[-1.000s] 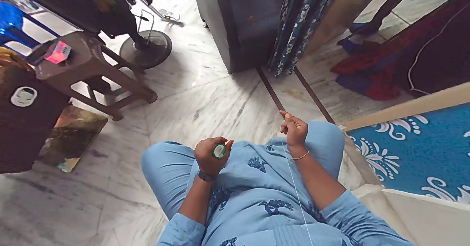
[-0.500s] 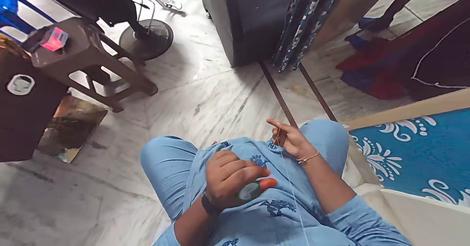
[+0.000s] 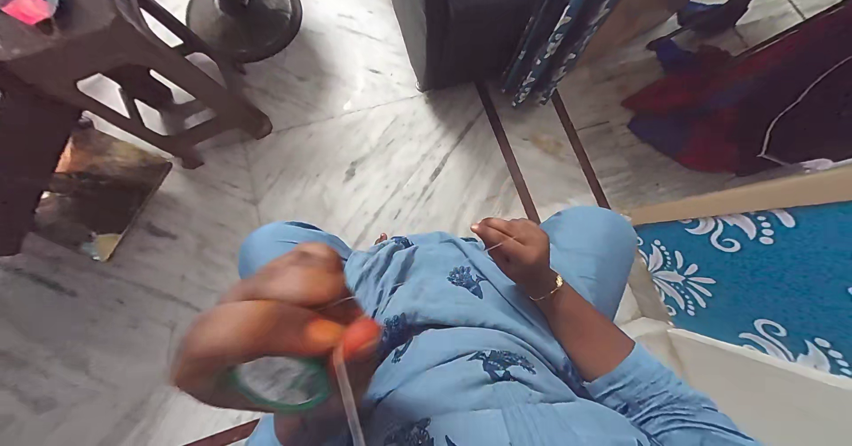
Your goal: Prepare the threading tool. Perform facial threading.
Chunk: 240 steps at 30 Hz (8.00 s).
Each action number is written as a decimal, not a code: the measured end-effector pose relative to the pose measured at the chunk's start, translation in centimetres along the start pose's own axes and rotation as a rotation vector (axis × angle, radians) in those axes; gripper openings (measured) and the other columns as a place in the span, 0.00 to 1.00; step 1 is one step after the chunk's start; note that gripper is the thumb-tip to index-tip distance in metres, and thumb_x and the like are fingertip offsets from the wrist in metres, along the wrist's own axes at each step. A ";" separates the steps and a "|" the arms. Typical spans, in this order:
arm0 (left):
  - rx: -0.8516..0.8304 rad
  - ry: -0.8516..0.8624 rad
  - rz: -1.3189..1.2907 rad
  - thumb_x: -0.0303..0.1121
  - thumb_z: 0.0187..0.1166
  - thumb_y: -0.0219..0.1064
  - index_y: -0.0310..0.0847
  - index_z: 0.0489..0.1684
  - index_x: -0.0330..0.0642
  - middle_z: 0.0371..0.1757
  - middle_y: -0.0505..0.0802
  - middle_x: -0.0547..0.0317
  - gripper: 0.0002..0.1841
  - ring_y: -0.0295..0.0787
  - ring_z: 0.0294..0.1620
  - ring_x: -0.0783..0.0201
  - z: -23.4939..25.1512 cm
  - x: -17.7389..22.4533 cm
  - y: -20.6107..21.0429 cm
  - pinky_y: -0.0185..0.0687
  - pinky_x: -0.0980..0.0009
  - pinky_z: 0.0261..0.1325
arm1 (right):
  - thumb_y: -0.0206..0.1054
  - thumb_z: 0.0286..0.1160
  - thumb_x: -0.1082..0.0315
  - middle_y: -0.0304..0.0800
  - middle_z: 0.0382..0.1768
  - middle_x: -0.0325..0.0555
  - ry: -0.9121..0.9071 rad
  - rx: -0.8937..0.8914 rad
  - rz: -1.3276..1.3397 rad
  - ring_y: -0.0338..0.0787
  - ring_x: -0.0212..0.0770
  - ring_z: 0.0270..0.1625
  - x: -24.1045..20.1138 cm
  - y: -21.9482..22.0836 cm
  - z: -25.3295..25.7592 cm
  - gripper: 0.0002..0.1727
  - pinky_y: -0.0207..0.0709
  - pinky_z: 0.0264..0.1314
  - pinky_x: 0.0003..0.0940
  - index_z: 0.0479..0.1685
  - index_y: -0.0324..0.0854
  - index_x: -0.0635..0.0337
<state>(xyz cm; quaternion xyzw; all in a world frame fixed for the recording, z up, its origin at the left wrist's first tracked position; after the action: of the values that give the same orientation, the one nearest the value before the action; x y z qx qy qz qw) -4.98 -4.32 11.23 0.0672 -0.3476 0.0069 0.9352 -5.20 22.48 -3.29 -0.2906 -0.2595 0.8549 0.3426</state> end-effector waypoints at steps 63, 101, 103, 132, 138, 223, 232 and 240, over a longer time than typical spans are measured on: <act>-0.183 -0.743 0.666 0.43 0.70 0.81 0.83 0.49 0.38 0.43 0.90 0.61 0.21 0.87 0.41 0.75 -6.6 -18.5 -8.4 0.85 0.73 0.49 | 0.63 0.85 0.60 0.95 0.33 0.46 0.313 -0.287 -0.362 0.84 0.53 0.37 5.9 -4.3 0.9 0.14 0.68 0.49 0.52 0.49 0.96 0.50; -0.554 -0.357 -0.027 0.49 0.72 0.80 0.86 0.44 0.50 0.38 0.91 0.74 0.16 0.86 0.39 0.83 -1.9 -6.8 2.4 0.85 0.84 0.45 | 0.63 0.84 0.54 0.87 0.73 0.34 0.183 -0.226 -0.343 0.81 0.50 0.70 2.8 3.7 0.0 0.17 0.63 0.66 0.54 0.64 0.91 0.42; -0.676 -0.309 -0.120 0.51 0.73 0.78 0.89 0.45 0.41 0.36 0.93 0.64 0.21 0.85 0.37 0.78 -2.3 -5.2 6.2 0.81 0.80 0.45 | 0.60 0.86 0.54 0.86 0.74 0.32 0.134 -0.313 -0.302 0.81 0.50 0.71 2.7 5.5 -0.2 0.17 0.62 0.66 0.54 0.63 0.90 0.40; -0.164 -0.629 0.719 0.41 0.68 0.82 0.86 0.45 0.35 0.41 0.92 0.52 0.20 0.89 0.41 0.64 -6.5 -18.1 -8.8 0.85 0.60 0.50 | 0.72 0.77 0.50 0.91 0.22 0.40 0.206 0.016 -0.263 0.81 0.41 0.30 3.2 -4.9 4.2 0.15 0.64 0.59 0.50 0.47 0.97 0.48; -0.140 -0.672 0.683 0.40 0.65 0.83 0.85 0.44 0.37 0.39 0.90 0.59 0.19 0.87 0.39 0.72 -6.1 -17.4 -8.4 0.84 0.69 0.47 | 0.68 0.80 0.58 0.93 0.31 0.42 0.451 -0.210 -0.139 0.84 0.48 0.37 5.9 0.1 1.5 0.19 0.69 0.56 0.55 0.66 0.90 0.52; -0.079 -0.945 0.631 0.35 0.69 0.82 0.87 0.48 0.39 0.42 0.92 0.54 0.15 0.88 0.38 0.64 -9.2 -21.5 -6.1 0.84 0.59 0.48 | 0.70 0.76 0.57 0.92 0.23 0.40 0.281 -0.236 -0.362 0.85 0.52 0.36 4.2 1.9 1.1 0.13 0.65 0.55 0.60 0.53 0.96 0.42; -0.132 -0.882 0.177 0.34 0.68 0.79 0.85 0.43 0.43 0.36 0.89 0.68 0.12 0.86 0.35 0.76 -8.7 -18.3 -1.0 0.87 0.73 0.41 | 0.73 0.72 0.54 0.97 0.39 0.41 0.547 -0.392 -0.018 0.87 0.53 0.46 6.1 3.0 -1.3 0.25 0.68 0.59 0.63 0.68 0.89 0.52; -0.435 -1.223 0.252 0.40 0.71 0.80 0.87 0.45 0.40 0.39 0.91 0.59 0.15 0.87 0.39 0.70 -14.8 -22.7 2.1 0.84 0.66 0.49 | 0.75 0.70 0.55 0.98 0.41 0.38 0.588 -0.425 0.074 0.90 0.51 0.51 6.3 4.4 -1.8 0.23 0.68 0.63 0.64 0.64 0.91 0.50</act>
<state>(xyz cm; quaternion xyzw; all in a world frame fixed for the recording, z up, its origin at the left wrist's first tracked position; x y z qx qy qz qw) -12.69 0.43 -14.37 -0.1725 -0.8147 0.0066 0.5536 -9.66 24.76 -9.34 -0.5979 -0.3110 0.6735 0.3035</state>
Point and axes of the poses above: each hand's wrist, its own z-axis towards the middle knuckle, its own y-axis out of the palm, x = y × z, the point moved 8 cm from there along z, towards the middle knuckle
